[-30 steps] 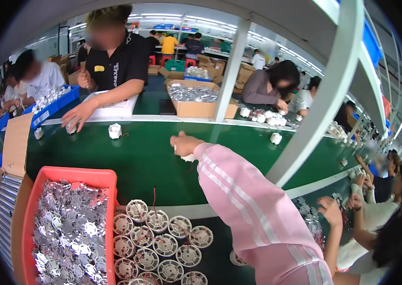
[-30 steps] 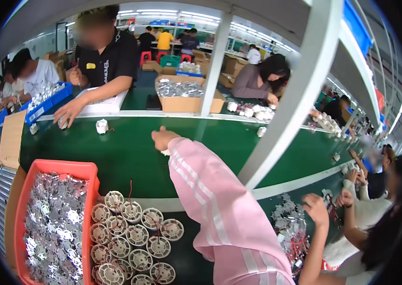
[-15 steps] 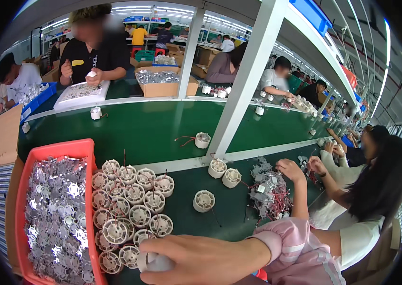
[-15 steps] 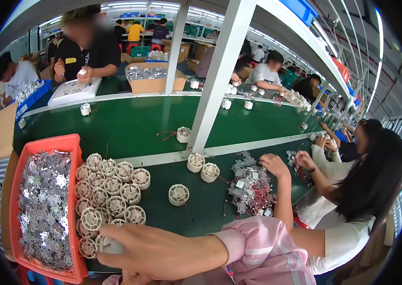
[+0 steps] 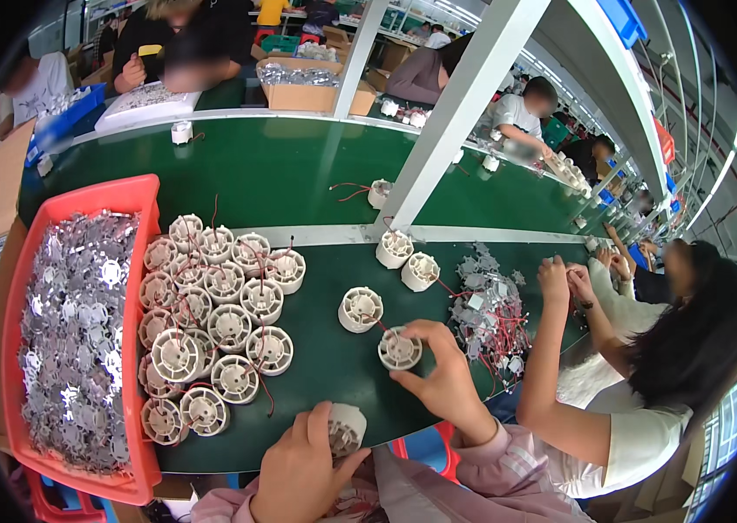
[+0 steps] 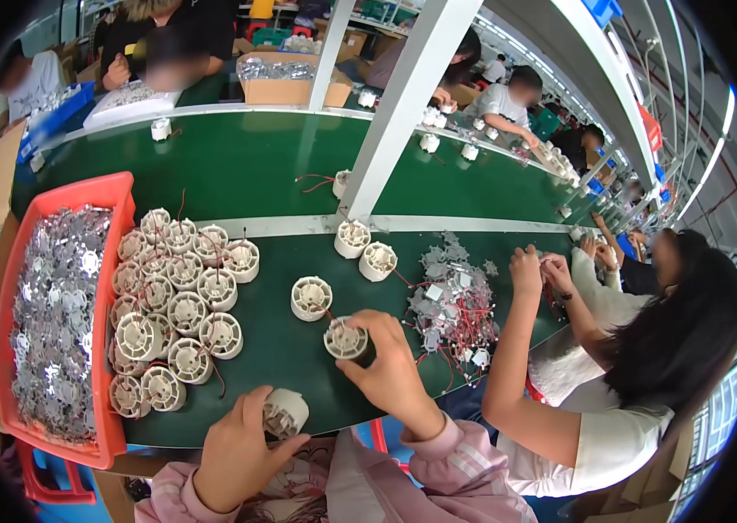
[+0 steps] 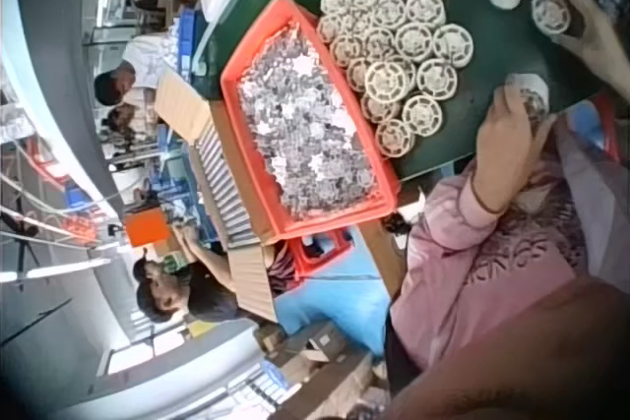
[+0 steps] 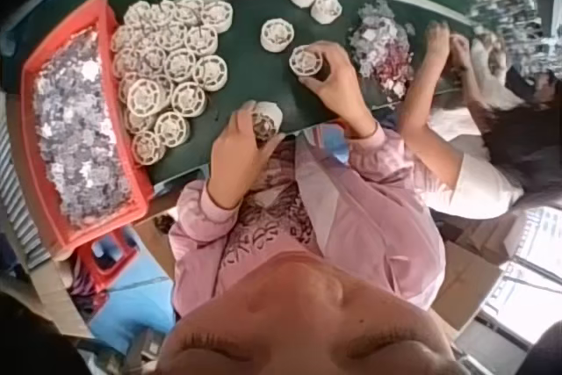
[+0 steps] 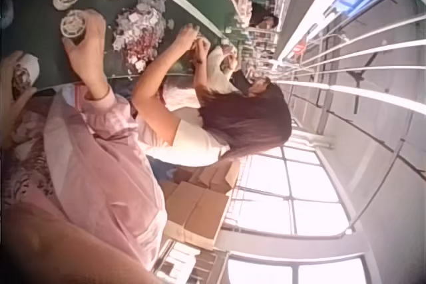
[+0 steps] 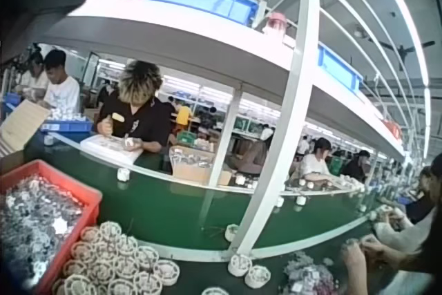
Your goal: Assembling small electronic components by placing silver parts into white plastic circular housings and securing them.
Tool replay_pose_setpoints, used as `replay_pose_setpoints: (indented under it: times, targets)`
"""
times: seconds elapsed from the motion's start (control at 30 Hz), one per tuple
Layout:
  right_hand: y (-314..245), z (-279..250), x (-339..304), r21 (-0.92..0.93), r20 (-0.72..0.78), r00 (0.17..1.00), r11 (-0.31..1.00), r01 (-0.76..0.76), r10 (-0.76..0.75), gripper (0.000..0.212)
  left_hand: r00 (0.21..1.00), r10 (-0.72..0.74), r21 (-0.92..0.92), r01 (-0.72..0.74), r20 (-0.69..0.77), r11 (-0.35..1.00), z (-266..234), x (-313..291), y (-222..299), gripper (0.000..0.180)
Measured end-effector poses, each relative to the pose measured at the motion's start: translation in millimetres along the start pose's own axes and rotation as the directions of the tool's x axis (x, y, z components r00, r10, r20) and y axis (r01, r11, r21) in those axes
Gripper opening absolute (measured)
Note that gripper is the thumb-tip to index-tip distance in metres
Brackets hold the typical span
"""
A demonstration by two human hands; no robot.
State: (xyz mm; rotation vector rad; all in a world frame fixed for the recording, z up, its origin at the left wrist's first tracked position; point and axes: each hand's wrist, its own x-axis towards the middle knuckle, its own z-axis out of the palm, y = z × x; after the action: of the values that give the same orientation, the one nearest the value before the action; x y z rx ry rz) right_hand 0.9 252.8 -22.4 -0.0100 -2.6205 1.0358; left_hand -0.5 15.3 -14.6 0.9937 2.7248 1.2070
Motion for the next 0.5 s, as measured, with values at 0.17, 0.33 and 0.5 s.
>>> replay_pose_setpoints:
  times: [0.17,0.33,0.5]
  targets:
    - [-5.7,16.2,22.2,-0.237,-0.226,0.967,0.969,0.064,-0.119,0.064,0.999,-0.036,-0.049,0.036,-0.001,0.998,8.7,24.9,-3.0,0.042]
    - [-31.6,2.6,6.7,-0.005,0.158,0.926,0.937,0.349,-0.344,0.068,0.997,-0.080,-0.220,0.074,-0.016,0.973,12.6,23.7,-15.5,0.036]
    - [-38.4,22.6,-19.5,-0.018,0.251,0.948,0.978,0.207,-0.196,0.075,0.996,-0.084,-0.248,0.084,0.011,0.965,15.4,26.8,-22.1,0.019]
